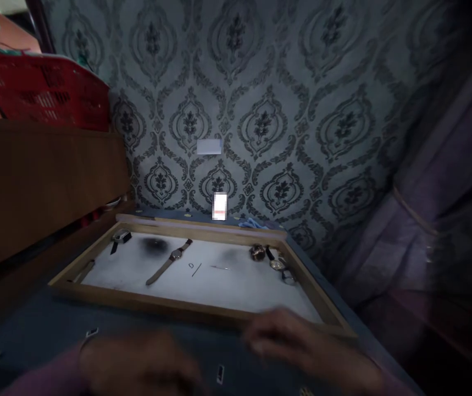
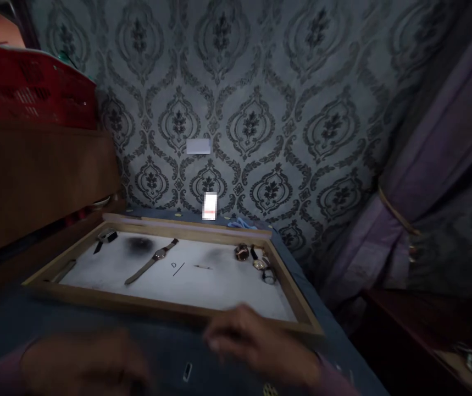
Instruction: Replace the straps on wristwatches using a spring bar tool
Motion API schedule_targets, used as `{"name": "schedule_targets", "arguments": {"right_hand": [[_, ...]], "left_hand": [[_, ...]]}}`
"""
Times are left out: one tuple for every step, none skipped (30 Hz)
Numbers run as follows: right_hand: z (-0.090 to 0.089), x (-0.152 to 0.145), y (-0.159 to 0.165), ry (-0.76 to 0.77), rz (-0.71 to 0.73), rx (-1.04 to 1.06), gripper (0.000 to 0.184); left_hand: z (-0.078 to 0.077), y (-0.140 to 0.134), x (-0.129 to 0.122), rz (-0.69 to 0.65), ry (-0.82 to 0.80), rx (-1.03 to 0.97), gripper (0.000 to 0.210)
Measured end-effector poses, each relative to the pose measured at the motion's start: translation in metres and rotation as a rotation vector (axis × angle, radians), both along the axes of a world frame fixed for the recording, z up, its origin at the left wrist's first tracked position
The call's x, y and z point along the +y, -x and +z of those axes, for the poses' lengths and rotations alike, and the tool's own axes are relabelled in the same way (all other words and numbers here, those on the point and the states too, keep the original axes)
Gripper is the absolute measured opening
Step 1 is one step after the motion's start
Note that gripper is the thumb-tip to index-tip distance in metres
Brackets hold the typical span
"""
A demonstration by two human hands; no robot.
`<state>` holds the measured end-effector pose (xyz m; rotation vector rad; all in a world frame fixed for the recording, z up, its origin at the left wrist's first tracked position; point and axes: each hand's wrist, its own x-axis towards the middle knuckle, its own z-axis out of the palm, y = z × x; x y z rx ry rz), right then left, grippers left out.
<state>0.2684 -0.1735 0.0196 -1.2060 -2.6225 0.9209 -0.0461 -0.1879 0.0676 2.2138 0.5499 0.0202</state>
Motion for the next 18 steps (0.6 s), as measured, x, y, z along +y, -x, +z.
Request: {"name": "schedule_targets", "arguments": {"right_hand": [[0.007,0.025,0.009,-0.103,-0.043,0.003,0.025],[0.009,0.05,0.019,-0.245,-0.115,-0.014,0.021],[0.007,0.074,0.029,-0.392,-0.201,-0.04,0.018],[0.001,0.096,0.037,-0.444,-0.245,-0.046,0.021],[-0.007,0.115,0.043,-0.459,-0.256,-0.047,0.024],[-0.016,0.13,0.048,-0.471,-0.26,-0.05,0.024],[-0.026,0.142,0.052,-0.477,-0.256,-0.049,0.023],[-0.035,0.151,0.054,-0.486,-0.248,-0.047,0.021],[-0.044,0.157,0.054,-0.497,-0.241,-0.043,0.017],[-0.051,0.16,0.054,-0.51,-0.233,-0.038,0.012],[-0.056,0.163,0.054,-0.527,-0.226,-0.032,0.008],[-0.06,0.164,0.053,-0.54,-0.217,-0.027,0.004],[-0.063,0.165,0.053,-0.549,-0.209,-0.022,0.002],[-0.065,0.165,0.052,-0.556,-0.203,-0.019,0.004],[-0.066,0.166,0.052,-0.559,-0.198,-0.017,0.007],[-0.067,0.166,0.052,-0.56,-0.194,-0.016,0.009],[-0.068,0.167,0.052,-0.562,-0.192,-0.015,0.01],[-0.069,0.168,0.052,-0.564,-0.193,-0.013,0.011]], "left_hand": [[0.007,-0.007,0.017,0.003,0.006,-0.016,0.027],[0.011,-0.016,0.035,0.045,-0.005,-0.054,0.028],[0.013,-0.025,0.053,0.083,-0.044,-0.088,0.028],[0.011,-0.035,0.071,0.128,-0.133,-0.113,0.027],[0.006,-0.044,0.088,0.169,-0.259,-0.109,0.025],[-0.002,-0.051,0.103,0.186,-0.398,-0.097,0.024],[-0.012,-0.058,0.115,0.195,-0.524,-0.08,0.024],[-0.024,-0.063,0.126,0.195,-0.612,-0.064,0.024],[-0.037,-0.066,0.133,0.198,-0.666,-0.047,0.027],[-0.049,-0.068,0.138,0.211,-0.697,-0.044,0.027],[-0.06,-0.07,0.142,0.232,-0.723,-0.053,0.027],[-0.068,-0.071,0.144,0.232,-0.748,-0.063,0.026],[-0.075,-0.071,0.145,0.203,-0.772,-0.071,0.023],[-0.079,-0.072,0.146,0.193,-0.799,-0.089,0.02],[-0.081,-0.072,0.148,0.209,-0.821,-0.115,0.018],[-0.082,-0.071,0.15,0.24,-0.831,-0.143,0.017],[-0.081,-0.07,0.153,0.29,-0.832,-0.164,0.018],[-0.08,-0.069,0.156,0.338,-0.825,-0.174,0.019]]}}
